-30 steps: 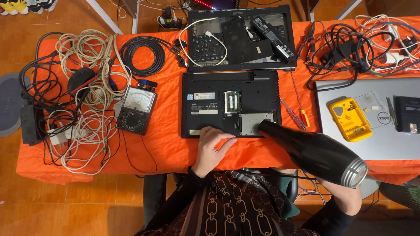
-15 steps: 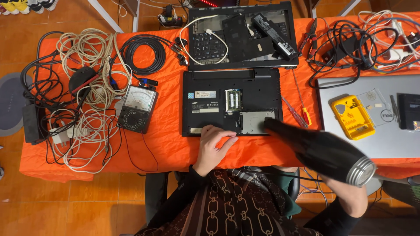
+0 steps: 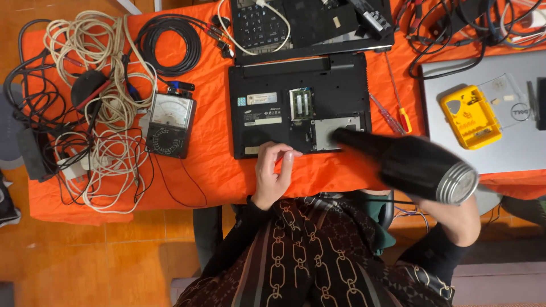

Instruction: Disassembling a laptop, removing the back panel, and using a hair dryer on internal components.

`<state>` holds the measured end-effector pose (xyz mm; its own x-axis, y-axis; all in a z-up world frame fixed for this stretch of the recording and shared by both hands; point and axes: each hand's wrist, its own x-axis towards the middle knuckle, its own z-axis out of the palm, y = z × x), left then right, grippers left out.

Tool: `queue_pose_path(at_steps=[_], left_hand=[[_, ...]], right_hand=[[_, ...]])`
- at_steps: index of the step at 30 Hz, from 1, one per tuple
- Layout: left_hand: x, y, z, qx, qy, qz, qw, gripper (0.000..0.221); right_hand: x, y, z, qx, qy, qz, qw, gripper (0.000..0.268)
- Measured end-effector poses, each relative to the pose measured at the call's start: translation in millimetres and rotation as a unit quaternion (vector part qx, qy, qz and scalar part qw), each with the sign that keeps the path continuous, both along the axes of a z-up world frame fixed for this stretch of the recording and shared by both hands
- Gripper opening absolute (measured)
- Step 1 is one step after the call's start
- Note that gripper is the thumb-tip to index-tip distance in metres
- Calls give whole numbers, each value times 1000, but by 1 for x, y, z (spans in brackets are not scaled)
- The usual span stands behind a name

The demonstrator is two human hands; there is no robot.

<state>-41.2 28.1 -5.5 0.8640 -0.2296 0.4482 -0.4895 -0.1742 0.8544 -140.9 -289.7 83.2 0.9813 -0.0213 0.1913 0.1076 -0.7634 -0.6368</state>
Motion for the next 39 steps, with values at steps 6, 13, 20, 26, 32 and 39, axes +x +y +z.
queue_pose_path(at_steps=[6, 13, 20, 26, 32, 39], left_hand=[[0, -5, -10, -90, 56, -19, 994, 13], [2, -2, -4, -27, -42, 33, 998, 20], [3, -6, -8, -61, -3, 48, 997, 29], [5, -1, -9, -36, -54, 32, 997, 31], [5, -3, -15, -46, -50, 31, 997, 31], [4, 0, -14, -33, -35, 36, 998, 30]], right_hand=[[25, 25, 28, 47, 12, -49, 998, 43], [-3, -28, -55, 150, 136, -34, 979, 59], [30, 25, 18, 23, -14, -69, 997, 53], [8, -20, -41, 169, 174, -81, 967, 40], [38, 25, 30, 46, -22, -36, 998, 48], [5, -46, -74, 107, 134, -45, 984, 34]])
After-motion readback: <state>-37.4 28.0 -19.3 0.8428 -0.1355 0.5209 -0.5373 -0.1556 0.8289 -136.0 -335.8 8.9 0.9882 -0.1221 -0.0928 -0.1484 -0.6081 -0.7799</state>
